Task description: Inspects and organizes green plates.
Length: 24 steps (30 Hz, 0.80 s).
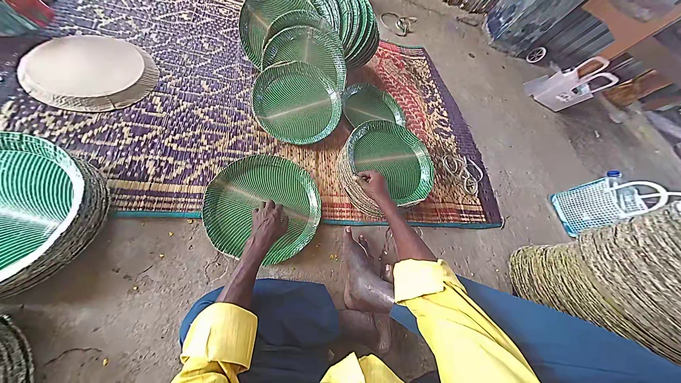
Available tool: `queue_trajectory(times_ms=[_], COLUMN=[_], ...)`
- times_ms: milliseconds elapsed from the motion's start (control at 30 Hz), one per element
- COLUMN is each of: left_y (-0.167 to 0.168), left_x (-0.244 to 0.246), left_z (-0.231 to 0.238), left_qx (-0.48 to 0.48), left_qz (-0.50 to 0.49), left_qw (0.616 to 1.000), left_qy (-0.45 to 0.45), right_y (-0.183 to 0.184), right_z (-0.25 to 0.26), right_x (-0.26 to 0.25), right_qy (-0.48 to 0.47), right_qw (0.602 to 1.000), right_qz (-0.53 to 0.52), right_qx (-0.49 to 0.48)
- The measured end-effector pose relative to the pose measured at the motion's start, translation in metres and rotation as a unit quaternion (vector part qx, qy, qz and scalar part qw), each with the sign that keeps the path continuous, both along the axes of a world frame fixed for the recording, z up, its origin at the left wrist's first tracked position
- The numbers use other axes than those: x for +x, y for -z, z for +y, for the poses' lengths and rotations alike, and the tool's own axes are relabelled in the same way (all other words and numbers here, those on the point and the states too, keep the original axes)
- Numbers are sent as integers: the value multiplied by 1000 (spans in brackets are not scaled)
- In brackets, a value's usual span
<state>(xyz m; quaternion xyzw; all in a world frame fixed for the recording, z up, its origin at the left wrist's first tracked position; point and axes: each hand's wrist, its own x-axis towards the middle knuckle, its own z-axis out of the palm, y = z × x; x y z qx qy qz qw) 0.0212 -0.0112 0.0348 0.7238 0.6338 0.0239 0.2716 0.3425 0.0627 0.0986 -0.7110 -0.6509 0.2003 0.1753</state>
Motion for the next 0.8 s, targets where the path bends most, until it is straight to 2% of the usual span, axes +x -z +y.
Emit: queue_trajectory(times_ms=[300,500,800], left_y=[-2,-2,-2], left_x=[0,1,2], left_z=[-1,-1,-1], left_qx=[-6,-16,-18], left_qz=[0,5,2], left_qw=[1000,1000,1000], left_qy=[2,1,9], right_y=[-3,-20,-21], right_z=[4,-4,1], right_x=[-3,-15,-13], right_qy=[-14,-21,4], right_qw=[999,995,992], right_qz=[-37,-96,-119], right_qx=[0,-24,-30])
